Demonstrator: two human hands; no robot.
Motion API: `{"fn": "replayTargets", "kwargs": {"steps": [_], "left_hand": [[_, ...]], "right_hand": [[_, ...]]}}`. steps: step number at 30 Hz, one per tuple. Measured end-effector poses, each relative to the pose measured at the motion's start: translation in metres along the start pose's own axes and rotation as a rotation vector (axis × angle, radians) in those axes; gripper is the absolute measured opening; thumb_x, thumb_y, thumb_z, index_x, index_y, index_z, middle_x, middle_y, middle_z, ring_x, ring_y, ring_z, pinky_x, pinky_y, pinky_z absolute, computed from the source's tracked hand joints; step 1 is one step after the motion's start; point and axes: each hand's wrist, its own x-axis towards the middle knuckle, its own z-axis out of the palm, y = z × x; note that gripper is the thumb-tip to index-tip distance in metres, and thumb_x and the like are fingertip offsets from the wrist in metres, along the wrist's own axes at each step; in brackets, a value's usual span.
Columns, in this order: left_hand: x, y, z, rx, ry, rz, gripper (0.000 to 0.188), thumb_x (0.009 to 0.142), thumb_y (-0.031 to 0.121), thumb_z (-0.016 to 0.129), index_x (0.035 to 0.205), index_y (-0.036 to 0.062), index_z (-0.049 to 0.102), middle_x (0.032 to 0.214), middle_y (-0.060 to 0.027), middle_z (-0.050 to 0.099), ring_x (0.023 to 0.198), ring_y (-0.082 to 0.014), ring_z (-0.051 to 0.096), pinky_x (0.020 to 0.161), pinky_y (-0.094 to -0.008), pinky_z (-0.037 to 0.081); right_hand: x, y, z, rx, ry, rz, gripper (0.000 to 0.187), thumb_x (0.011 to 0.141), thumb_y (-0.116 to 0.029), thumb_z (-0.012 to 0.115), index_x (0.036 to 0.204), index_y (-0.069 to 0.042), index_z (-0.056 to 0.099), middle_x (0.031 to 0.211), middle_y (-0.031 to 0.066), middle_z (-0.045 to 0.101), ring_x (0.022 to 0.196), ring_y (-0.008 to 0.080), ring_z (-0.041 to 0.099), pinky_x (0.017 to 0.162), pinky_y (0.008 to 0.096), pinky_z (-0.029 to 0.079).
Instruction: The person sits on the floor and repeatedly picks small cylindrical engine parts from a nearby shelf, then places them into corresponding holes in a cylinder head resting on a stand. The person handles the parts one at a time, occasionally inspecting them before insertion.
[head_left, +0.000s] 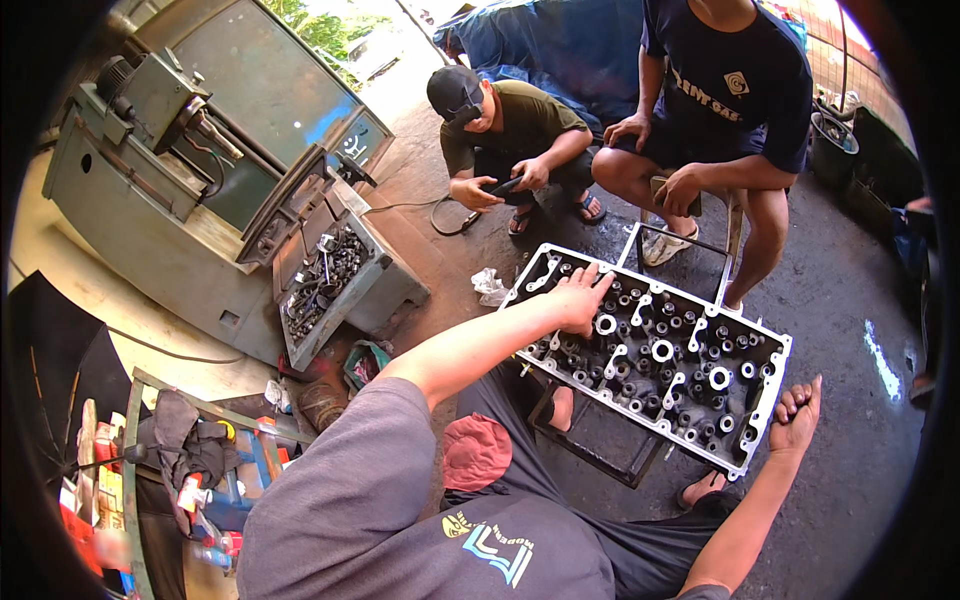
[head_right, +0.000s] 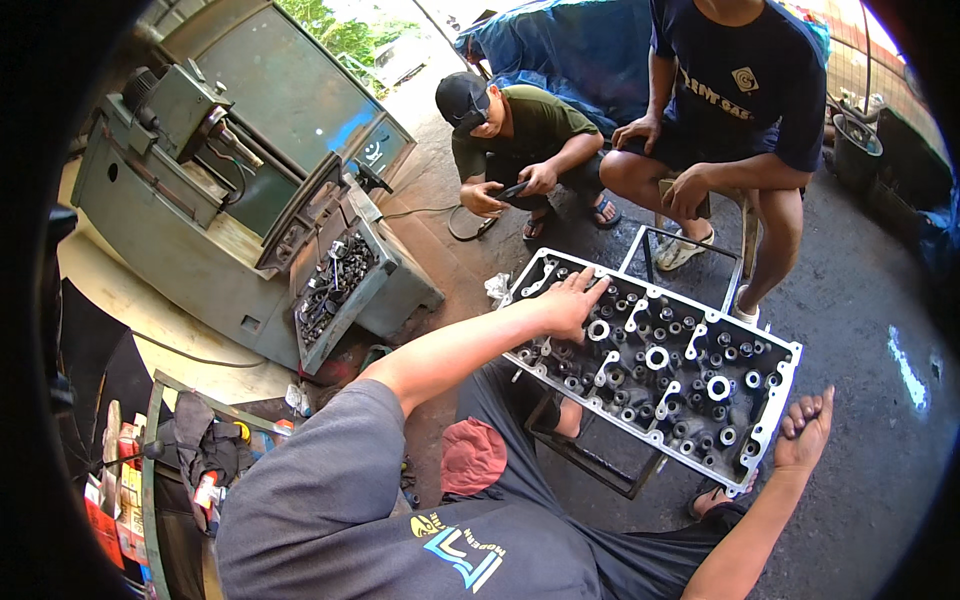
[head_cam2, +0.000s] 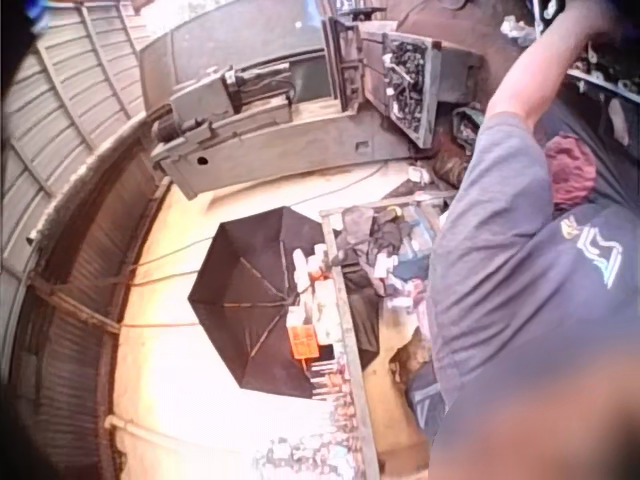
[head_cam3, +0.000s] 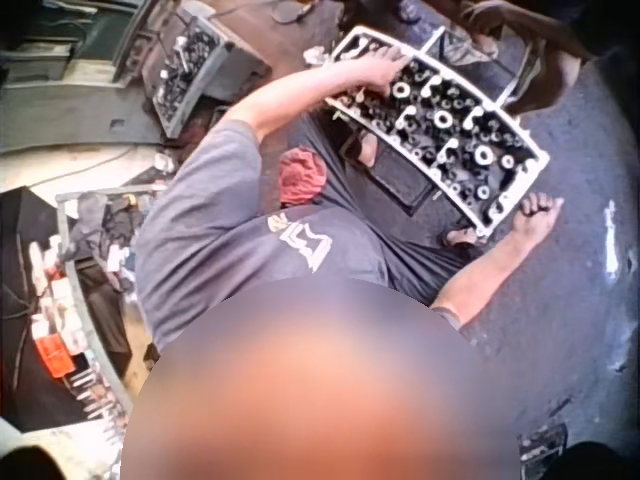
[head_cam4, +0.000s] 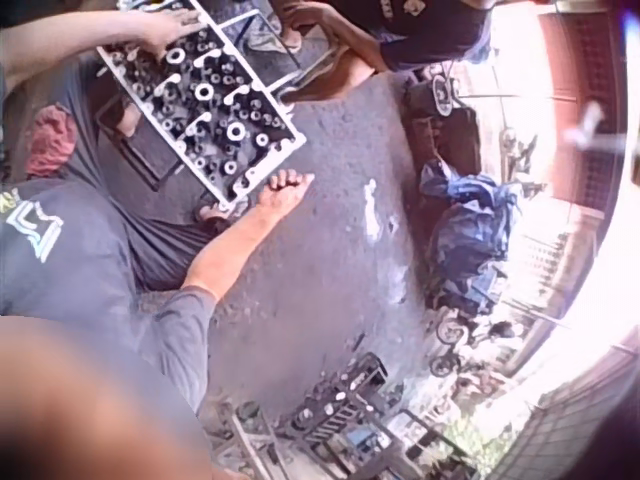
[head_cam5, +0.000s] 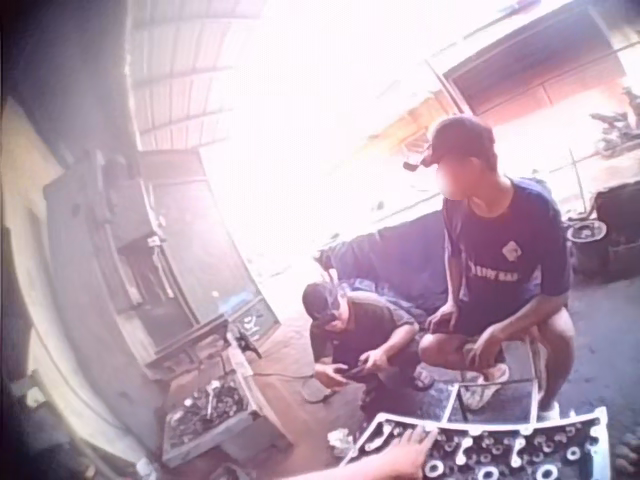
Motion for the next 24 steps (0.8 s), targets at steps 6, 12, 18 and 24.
{"fn": "replayTargets", "kwargs": {"steps": [6,12,18,24], "left_hand": [[0.001,0.001,-0.010,-0.008,0.081,-0.002,0.126,0.057,0.021,0.087,0.153,0.0108,0.007,0.157,-0.0251,0.007,0.142,-0.0465,0.018,0.113,-0.0515,0.028],[0.019,-0.009,-0.022,0.080,-0.005,0.158,0.137,0.050,0.031,0.091,0.153,0.0113,0.003,0.157,-0.0228,0.009,0.144,-0.0464,0.011,0.116,-0.0502,0.022],[0.022,-0.020,-0.016,0.008,0.017,0.197,0.138,0.050,0.031,0.091,0.153,0.0108,0.001,0.157,-0.0234,0.006,0.144,-0.0467,0.006,0.117,-0.0502,0.018],[0.024,-0.018,-0.013,-0.029,0.006,0.190,0.138,0.050,0.028,0.091,0.153,0.0086,0.001,0.156,-0.0263,0.004,0.144,-0.0474,0.003,0.118,-0.0481,0.014]], "right_hand": [[0.021,0.008,0.012,-0.054,0.023,-0.025,0.039,0.098,-0.039,0.056,0.069,-0.018,0.038,0.060,-0.0066,0.035,0.043,0.0012,0.029,0.033,0.0179,0.022],[0.027,0.011,0.021,-0.107,0.016,-0.056,0.039,0.098,-0.039,0.054,0.070,-0.017,0.039,0.060,-0.0067,0.035,0.043,0.0008,0.029,0.033,0.0182,0.022],[0.026,0.014,0.028,-0.127,0.065,-0.089,0.040,0.098,-0.039,0.055,0.069,-0.017,0.038,0.059,-0.0069,0.035,0.042,0.0007,0.028,0.033,0.0182,0.022],[0.025,0.015,0.032,-0.107,0.091,-0.087,0.040,0.098,-0.038,0.056,0.068,-0.017,0.039,0.058,-0.0064,0.036,0.041,0.0006,0.029,0.032,0.0174,0.021]]}}
